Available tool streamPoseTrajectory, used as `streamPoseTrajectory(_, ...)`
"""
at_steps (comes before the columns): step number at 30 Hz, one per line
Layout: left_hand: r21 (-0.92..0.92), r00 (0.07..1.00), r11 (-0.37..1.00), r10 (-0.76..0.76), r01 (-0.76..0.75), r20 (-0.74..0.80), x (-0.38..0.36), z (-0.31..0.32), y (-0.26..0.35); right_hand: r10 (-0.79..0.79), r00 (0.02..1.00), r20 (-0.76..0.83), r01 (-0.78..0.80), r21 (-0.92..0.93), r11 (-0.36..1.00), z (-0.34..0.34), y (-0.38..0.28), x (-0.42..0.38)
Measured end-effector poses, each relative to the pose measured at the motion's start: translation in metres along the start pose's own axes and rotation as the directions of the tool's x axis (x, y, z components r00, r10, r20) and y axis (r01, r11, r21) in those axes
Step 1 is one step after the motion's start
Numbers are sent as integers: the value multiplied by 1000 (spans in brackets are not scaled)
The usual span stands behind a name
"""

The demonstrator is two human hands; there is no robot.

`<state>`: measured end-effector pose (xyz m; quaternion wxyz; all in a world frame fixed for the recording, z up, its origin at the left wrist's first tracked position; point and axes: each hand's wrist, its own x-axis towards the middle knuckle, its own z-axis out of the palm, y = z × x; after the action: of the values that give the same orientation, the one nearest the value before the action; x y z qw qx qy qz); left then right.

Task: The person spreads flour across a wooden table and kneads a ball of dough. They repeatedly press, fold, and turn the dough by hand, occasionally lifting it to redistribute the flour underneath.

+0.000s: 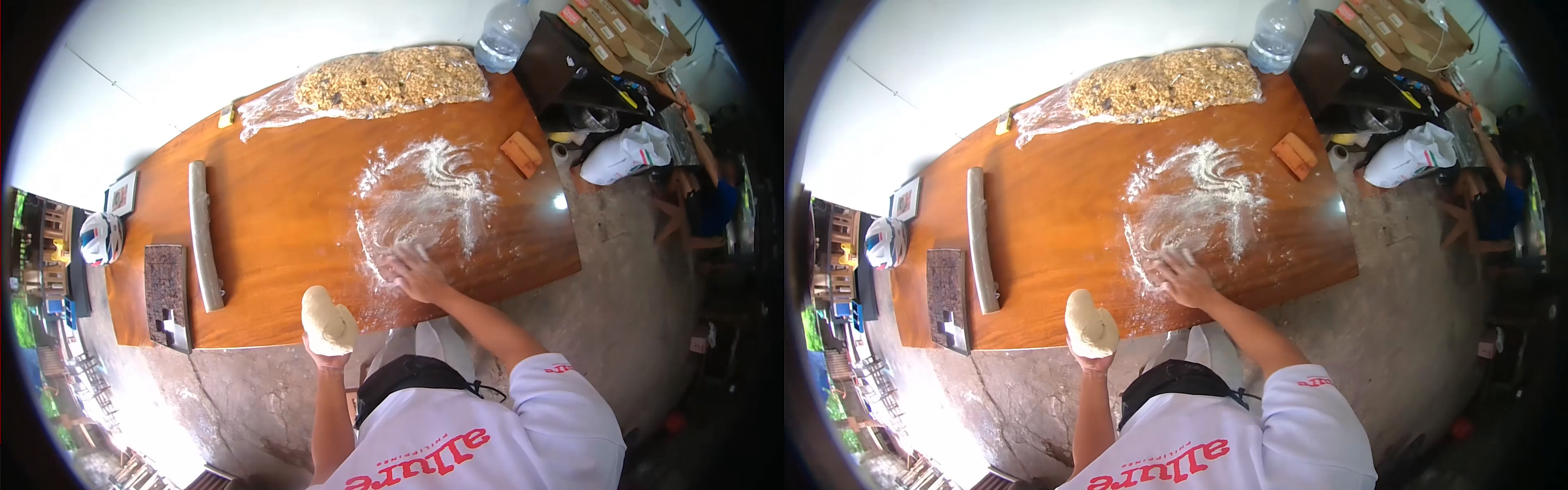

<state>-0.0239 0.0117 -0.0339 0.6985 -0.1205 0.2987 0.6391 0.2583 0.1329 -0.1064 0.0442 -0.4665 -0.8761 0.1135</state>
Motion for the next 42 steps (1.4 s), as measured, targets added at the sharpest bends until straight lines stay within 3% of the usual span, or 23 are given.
streamPoseTrajectory(2,46,994,997,-70,67,84,10,0,-6,228,964,-140,-219,78,973,-15,39,-19)
streamPoseTrajectory(5,138,983,986,-113,93,146,26,1,-16,587,731,-348,-602,76,795,-19,105,8)
streamPoseTrajectory(8,190,976,970,-175,149,127,44,21,-29,673,708,-214,-638,212,740,-65,114,46)
streamPoseTrajectory(10,216,974,961,-197,170,112,56,30,-40,348,890,-295,-406,-161,900,-30,113,71)
streamPoseTrajectory(12,274,977,948,-192,160,93,71,49,-52,135,953,-271,-141,-5,990,-15,84,72)
streamPoseTrajectory(14,310,979,938,-188,155,78,89,62,-60,58,996,-72,-19,453,891,-2,63,53)
streamPoseTrajectory(15,298,980,942,-183,151,83,98,74,-66,49,997,-68,-14,445,895,-3,54,47)
streamPoseTrajectory(17,293,964,940,-225,177,140,108,97,-82,421,906,-34,-78,966,246,-13,35,31)
streamPoseTrajectory(18,286,955,937,-251,199,158,114,105,-91,512,806,296,31,844,-536,-51,24,32)
streamPoseTrajectory(21,529,925,815,-354,235,134,138,120,-106,460,884,81,111,920,-375,-116,21,30)
streamPoseTrajectory(22,527,927,817,-351,234,133,149,125,-106,473,859,194,10,919,-394,-156,19,30)
streamPoseTrajectory(23,837,966,520,-83,-167,244,162,129,-106,472,860,195,7,919,-393,-158,26,31)
streamPoseTrajectory(24,890,885,15,110,-456,452,174,132,-106,526,844,103,-19,986,-163,-159,35,31)
streamPoseTrajectory(25,894,889,21,117,-447,442,180,138,-104,554,833,8,-57,996,72,-157,42,30)
streamPoseTrajectory(26,909,911,-123,57,-399,408,183,141,-97,435,840,-323,-66,736,674,-147,54,38)
streamPoseTrajectory(28,821,889,-379,-9,-427,458,185,135,-87,427,857,-288,-169,627,761,-78,67,42)
streamPoseTrajectory(30,888,930,-310,31,-339,366,187,128,-90,303,897,-322,-216,277,936,-63,81,45)
streamPoseTrajectory(33,942,960,-233,83,-241,266,179,136,-99,338,892,-301,-137,532,836,-50,114,67)
streamPoseTrajectory(36,876,804,-247,351,-415,480,200,140,-124,587,761,-276,-335,607,720,-76,100,94)
streamPoseTrajectory(37,877,806,-240,350,-416,478,209,142,-134,588,761,-275,-340,602,722,-72,93,100)
streamPoseTrajectory(39,983,958,50,237,-177,160,221,144,-151,331,893,-306,-212,362,908,-62,80,103)
streamPoseTrajectory(40,982,958,59,241,-177,158,216,151,-153,393,893,-220,-237,513,825,-65,81,99)
streamPoseTrajectory(42,968,958,-9,139,-251,250,190,167,-154,442,854,-275,-267,499,825,-65,80,79)
